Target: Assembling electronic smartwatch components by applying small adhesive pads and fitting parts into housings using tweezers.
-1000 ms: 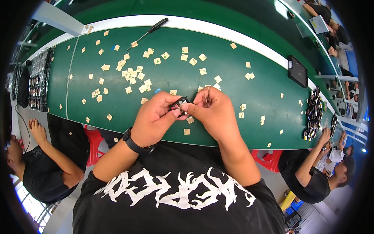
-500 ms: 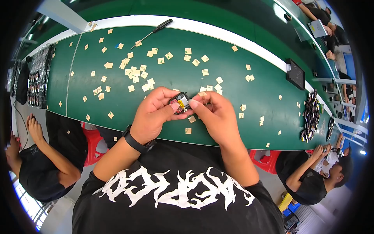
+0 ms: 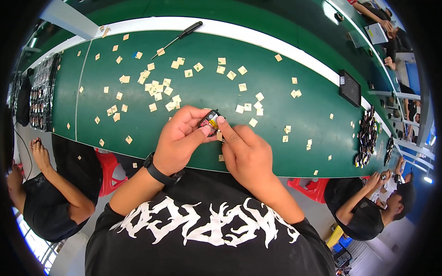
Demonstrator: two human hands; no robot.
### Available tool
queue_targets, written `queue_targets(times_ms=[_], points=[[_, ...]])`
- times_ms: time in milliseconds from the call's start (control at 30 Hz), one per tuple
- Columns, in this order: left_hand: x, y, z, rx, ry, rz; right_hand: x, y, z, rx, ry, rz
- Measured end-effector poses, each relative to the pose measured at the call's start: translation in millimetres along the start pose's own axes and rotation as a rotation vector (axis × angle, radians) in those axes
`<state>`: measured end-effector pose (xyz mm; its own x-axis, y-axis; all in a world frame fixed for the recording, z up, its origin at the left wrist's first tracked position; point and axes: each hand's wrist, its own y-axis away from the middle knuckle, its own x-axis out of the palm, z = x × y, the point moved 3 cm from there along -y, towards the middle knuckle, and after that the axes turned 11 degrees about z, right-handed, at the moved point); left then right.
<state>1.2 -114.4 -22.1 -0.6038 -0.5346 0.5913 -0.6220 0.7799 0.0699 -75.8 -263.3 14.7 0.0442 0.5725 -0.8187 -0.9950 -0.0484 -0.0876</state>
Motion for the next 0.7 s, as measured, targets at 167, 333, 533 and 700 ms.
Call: queue_targets(times_ms=[167, 333, 533, 700], points=[[-1.0, 3.2, -2.2, -0.043, -0.084, -0.017, 5.2, 2.1, 0.1, -0.017, -0.014, 0.036], [-5.3, 4.1, 2.4, 0.002, 0.012, 0.027, 3.8, 2.9, 0.0, -0.022, -0.061, 0.064], [-4.3, 2.1, -0.7, 0.004, 0.043, 0.033, 3.2, 5.3, 6.3, -0.021, -0.003, 0.034], [-3.9, 0.4, 1.9, 0.018, 0.061, -0.012, -6.9, 0.1, 3.3, 0.011, -0.166, 0.043]])
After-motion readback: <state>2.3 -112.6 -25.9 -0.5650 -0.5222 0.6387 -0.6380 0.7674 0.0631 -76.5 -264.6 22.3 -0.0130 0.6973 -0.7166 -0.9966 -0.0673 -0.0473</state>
